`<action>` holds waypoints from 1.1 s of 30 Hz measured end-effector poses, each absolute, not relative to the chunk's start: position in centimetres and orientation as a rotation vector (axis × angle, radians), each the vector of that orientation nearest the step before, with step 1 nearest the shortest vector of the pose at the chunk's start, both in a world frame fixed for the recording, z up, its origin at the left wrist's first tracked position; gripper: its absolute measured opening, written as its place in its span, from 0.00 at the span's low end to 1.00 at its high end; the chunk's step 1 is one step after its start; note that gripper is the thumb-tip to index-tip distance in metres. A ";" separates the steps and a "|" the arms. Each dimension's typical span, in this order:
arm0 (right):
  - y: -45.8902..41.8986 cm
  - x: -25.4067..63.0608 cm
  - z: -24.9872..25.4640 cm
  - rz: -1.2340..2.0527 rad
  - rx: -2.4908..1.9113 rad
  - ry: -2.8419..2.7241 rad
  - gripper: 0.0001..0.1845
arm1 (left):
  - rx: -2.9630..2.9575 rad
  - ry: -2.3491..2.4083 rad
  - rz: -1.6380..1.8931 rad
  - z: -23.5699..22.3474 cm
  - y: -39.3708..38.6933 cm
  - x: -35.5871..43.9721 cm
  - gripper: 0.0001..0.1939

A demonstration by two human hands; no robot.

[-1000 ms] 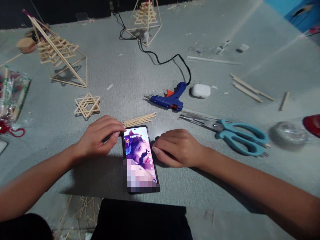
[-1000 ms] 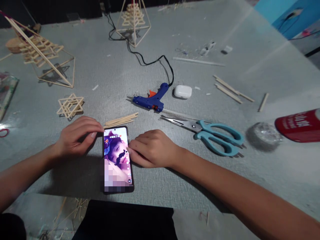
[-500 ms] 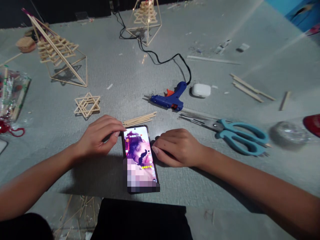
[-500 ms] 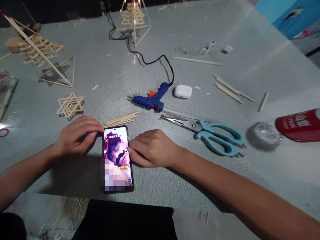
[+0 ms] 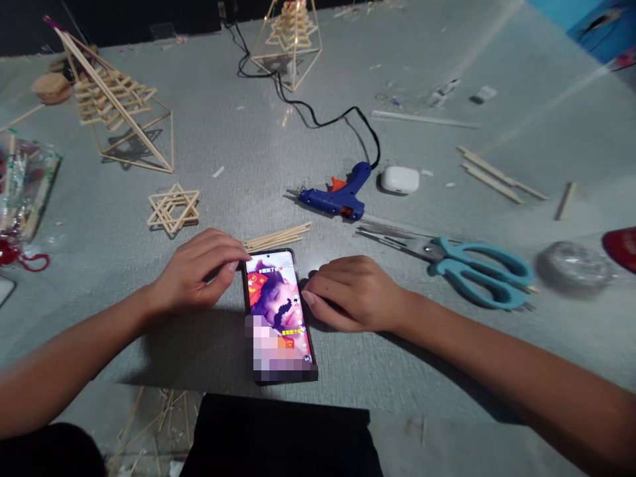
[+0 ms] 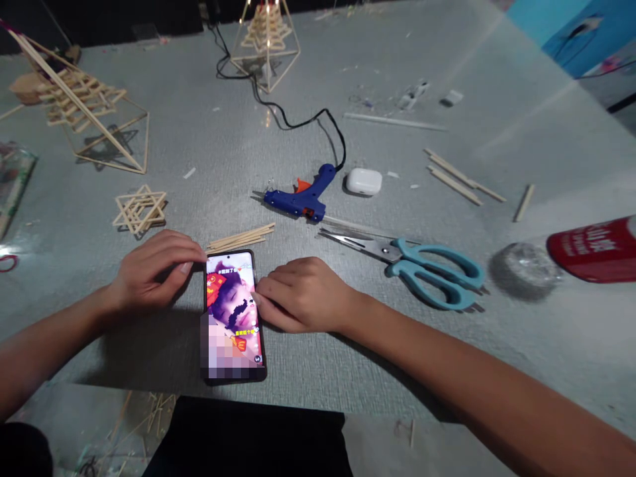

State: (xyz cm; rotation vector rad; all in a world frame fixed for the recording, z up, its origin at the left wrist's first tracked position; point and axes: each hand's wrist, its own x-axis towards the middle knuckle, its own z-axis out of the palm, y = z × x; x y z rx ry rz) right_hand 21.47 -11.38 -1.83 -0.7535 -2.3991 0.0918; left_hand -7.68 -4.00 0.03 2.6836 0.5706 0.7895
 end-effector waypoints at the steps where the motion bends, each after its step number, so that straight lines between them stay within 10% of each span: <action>1: -11.4 21.5 -1.8 0.095 -0.754 -2.400 0.17 | 2.684 0.570 0.788 0.0 -4.0 -7.7 0.16; 33: -11.4 21.4 -1.9 0.083 -0.762 -2.411 0.18 | 2.692 0.583 0.777 0.1 -4.0 -7.6 0.15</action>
